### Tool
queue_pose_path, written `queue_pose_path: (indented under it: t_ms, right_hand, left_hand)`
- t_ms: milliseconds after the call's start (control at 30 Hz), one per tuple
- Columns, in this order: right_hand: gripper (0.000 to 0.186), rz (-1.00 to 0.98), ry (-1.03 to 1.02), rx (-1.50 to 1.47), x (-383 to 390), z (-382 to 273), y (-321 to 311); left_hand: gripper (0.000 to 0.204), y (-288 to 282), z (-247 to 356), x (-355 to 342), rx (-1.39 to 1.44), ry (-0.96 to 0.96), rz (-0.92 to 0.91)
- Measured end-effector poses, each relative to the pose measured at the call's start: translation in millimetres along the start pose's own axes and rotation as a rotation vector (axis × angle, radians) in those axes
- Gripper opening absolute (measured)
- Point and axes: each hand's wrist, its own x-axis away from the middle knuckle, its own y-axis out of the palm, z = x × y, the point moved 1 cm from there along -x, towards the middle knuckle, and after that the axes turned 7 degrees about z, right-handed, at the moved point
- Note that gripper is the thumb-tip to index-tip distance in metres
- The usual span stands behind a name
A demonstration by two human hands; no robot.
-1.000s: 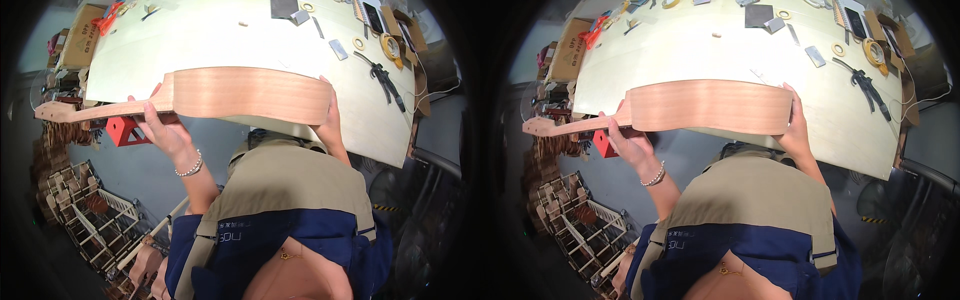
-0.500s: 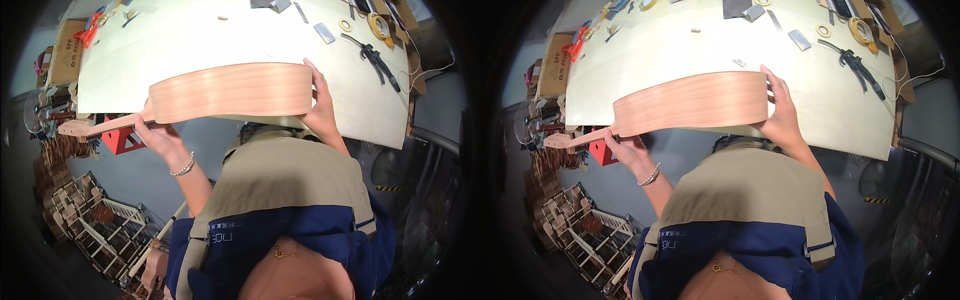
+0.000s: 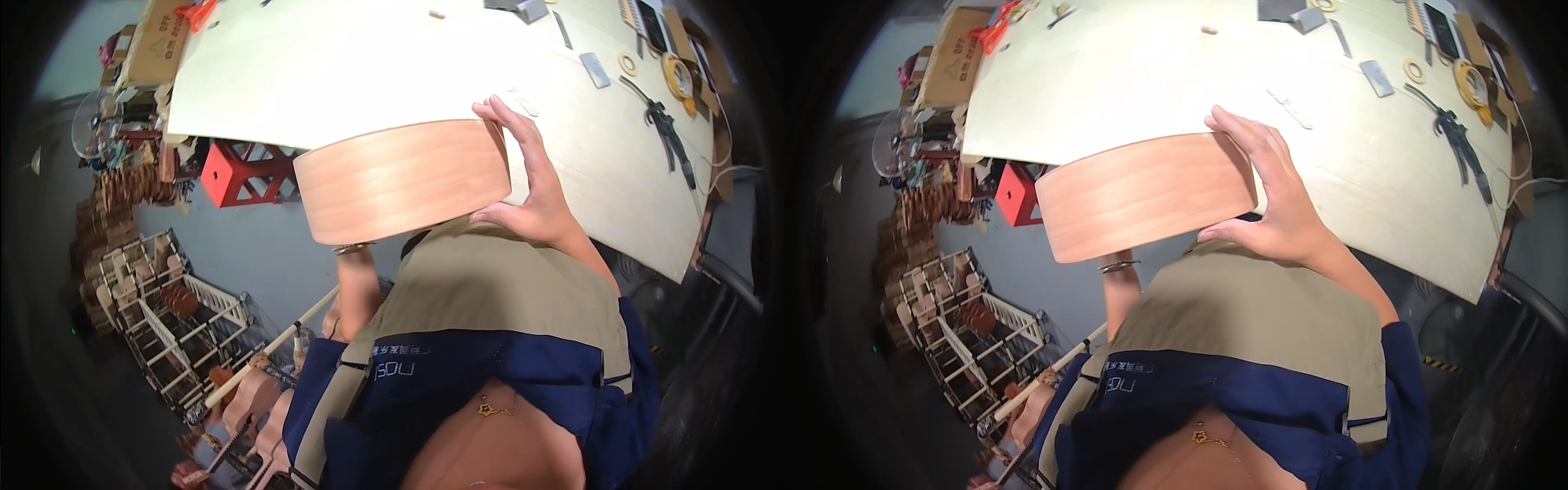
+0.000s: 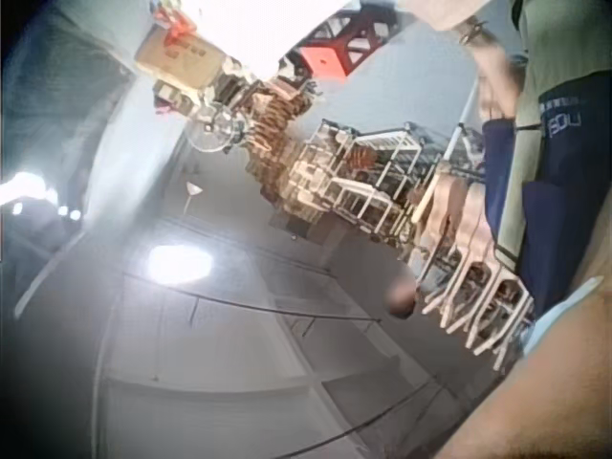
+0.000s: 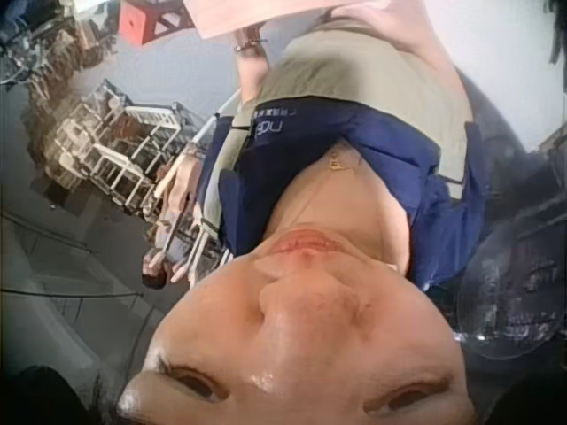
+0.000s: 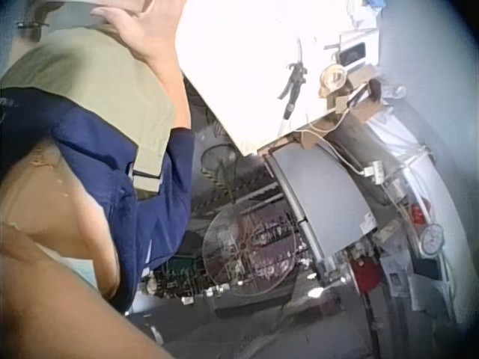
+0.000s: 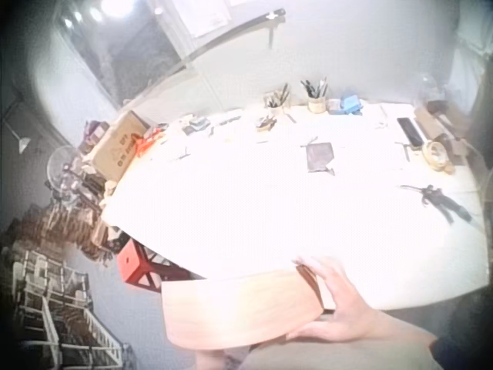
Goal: The person retrieves a guitar body from a rack and sands the headstock and neck with sandpaper. They rotate the guitar to access different surfaces, then place it back on the rack. Another person is visible working on a separate guitar body in the background.
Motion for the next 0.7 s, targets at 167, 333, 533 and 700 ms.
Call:
queue_pose_path:
  t_ms: [167,333,533,700]
  right_hand:
    - [0.097,-0.060,-0.108,-0.027,-2,-2,12]
    - [0.080,-0.107,-0.232,-0.006,-3,4,11]
    - [0.069,0.132,-0.163,0.353,3,23,-16]
    - [0.101,0.094,0.185,-0.187,16,60,-21]
  left_hand:
    - [0.025,-16,-12,-2,0.012,-0.071,-0.036]
    - [0.023,-26,-20,-4,0.031,-0.106,-0.050]
    - [0.020,-27,-24,-21,0.108,-0.138,-0.067]
    - [0.018,-51,3,-44,0.514,-0.320,-0.437]
